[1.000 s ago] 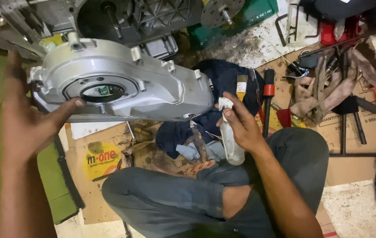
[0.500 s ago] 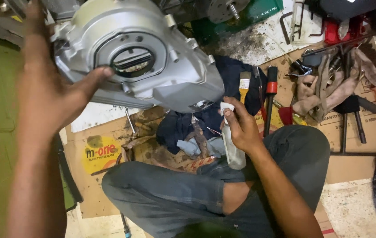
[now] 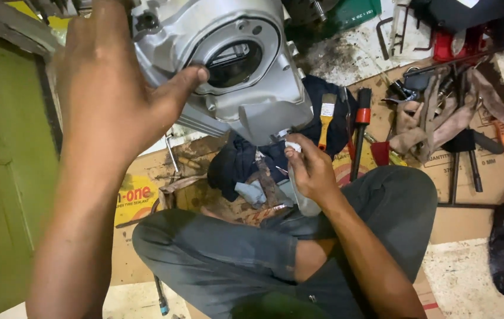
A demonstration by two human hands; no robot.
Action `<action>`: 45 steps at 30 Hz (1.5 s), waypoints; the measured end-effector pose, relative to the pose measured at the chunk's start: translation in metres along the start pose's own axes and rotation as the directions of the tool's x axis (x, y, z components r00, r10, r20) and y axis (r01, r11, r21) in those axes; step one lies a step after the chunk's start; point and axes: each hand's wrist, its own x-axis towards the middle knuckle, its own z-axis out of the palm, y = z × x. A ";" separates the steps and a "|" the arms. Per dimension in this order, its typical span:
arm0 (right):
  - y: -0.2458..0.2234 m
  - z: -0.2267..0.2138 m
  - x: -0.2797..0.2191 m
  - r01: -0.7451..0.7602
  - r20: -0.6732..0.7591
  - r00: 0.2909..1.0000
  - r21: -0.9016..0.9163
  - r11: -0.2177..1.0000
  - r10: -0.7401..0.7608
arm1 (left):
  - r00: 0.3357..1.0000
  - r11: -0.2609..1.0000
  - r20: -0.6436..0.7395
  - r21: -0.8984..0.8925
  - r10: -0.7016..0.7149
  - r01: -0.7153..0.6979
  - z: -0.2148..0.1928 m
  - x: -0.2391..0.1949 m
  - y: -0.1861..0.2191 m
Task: The person cleans a silver engine casing with a cloth, then sprays a liquid onto the casing and wipes it down. The person continues to wipe the casing and surrounding areas with the cloth.
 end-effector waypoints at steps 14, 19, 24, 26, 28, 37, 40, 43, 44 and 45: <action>0.009 -0.014 0.003 -0.099 0.057 0.993 -0.122 0.988 0.107 | 1.000 1.000 -0.004 0.029 0.011 -0.011 0.004 -0.009 0.001; 0.002 -0.024 0.001 -0.165 0.040 0.984 -0.140 0.976 0.172 | 0.998 0.999 0.038 0.012 -0.045 0.045 0.006 -0.029 0.011; -0.017 -0.027 -0.005 -0.419 -0.096 0.901 0.054 0.906 0.423 | 0.988 0.974 0.120 -0.189 -0.101 0.123 -0.004 -0.032 0.033; -0.008 -0.022 -0.010 -0.406 -0.060 0.908 0.115 0.907 0.414 | 0.995 0.997 0.059 -0.017 -0.078 0.079 -0.004 -0.034 0.031; -0.001 -0.016 -0.012 -0.392 -0.029 0.915 0.178 0.903 0.403 | 0.999 0.987 0.000 0.158 -0.040 0.040 -0.001 -0.034 0.031; -0.010 0.019 -0.017 -0.457 -0.153 0.819 0.408 0.790 0.552 | 0.998 0.947 0.009 0.316 -0.063 0.057 0.007 -0.039 0.029; -0.040 0.020 -0.025 -0.271 -0.032 0.961 0.117 0.955 0.276 | 0.998 0.986 -0.010 0.155 -0.056 0.057 0.003 -0.033 0.029; -0.061 0.016 -0.015 -0.111 -0.061 0.991 0.107 0.988 0.118 | 0.999 0.972 -0.015 0.231 -0.043 0.046 0.001 -0.020 0.027; -0.071 0.013 -0.009 0.059 -0.096 0.994 0.012 0.998 -0.058 | 0.999 0.972 -0.011 0.228 -0.051 0.053 -0.001 -0.017 0.028; -0.082 0.010 -0.004 0.223 -0.116 0.966 -0.089 0.971 -0.233 | 0.998 0.974 -0.008 0.221 -0.056 0.056 -0.002 -0.014 0.029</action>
